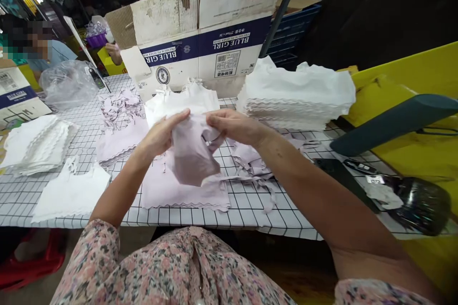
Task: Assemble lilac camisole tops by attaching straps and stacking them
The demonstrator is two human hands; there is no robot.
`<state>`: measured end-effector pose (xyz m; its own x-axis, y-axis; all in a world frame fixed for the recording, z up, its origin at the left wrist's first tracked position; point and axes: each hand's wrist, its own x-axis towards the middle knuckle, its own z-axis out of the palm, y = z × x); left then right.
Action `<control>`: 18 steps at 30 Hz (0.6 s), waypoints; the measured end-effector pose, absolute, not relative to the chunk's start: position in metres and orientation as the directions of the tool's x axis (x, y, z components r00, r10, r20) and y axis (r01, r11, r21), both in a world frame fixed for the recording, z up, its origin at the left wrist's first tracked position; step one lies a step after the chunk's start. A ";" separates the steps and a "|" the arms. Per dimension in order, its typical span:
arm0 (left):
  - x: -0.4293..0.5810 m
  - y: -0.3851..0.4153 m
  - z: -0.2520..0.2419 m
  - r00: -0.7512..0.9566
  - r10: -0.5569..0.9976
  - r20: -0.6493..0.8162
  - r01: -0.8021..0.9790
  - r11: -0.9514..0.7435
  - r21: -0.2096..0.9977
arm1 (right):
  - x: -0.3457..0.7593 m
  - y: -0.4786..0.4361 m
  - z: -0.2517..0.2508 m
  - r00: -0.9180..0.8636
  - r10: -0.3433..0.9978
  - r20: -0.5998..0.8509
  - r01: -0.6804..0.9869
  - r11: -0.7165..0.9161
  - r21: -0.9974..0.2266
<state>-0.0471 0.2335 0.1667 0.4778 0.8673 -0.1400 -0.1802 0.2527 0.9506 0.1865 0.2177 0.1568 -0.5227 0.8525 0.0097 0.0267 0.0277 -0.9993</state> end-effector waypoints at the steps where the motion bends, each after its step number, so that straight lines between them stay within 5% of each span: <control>1: -0.051 0.237 0.170 0.442 0.886 -0.142 -0.168 0.238 0.957 | 0.189 0.218 0.157 -0.505 0.863 0.015 0.041 0.042 -0.998; 4: -0.060 0.242 0.175 0.398 0.907 -0.139 -0.191 0.230 0.954 | 0.199 0.222 0.157 -0.346 0.932 0.111 0.101 0.154 -0.983; 8: -0.057 0.241 0.175 0.396 0.912 -0.103 -0.302 0.236 0.924 | 0.199 0.224 0.144 0.104 0.901 0.422 0.203 0.396 -0.896; 14: -0.047 0.246 0.175 0.392 0.917 -0.070 -0.374 0.229 0.899 | 0.175 0.201 0.123 -0.246 0.944 0.222 -0.149 0.189 -0.971; 18: -0.049 0.257 0.170 0.295 0.954 -0.054 -0.406 0.176 0.897 | 0.171 0.206 0.131 -0.038 0.980 0.198 -0.201 0.186 -0.962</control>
<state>-0.0494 0.2572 0.1703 0.2950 0.9540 -0.0541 -0.4062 0.1764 0.8966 0.1713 0.2061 0.1314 -0.0385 0.9795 0.1976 -0.2010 0.1861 -0.9617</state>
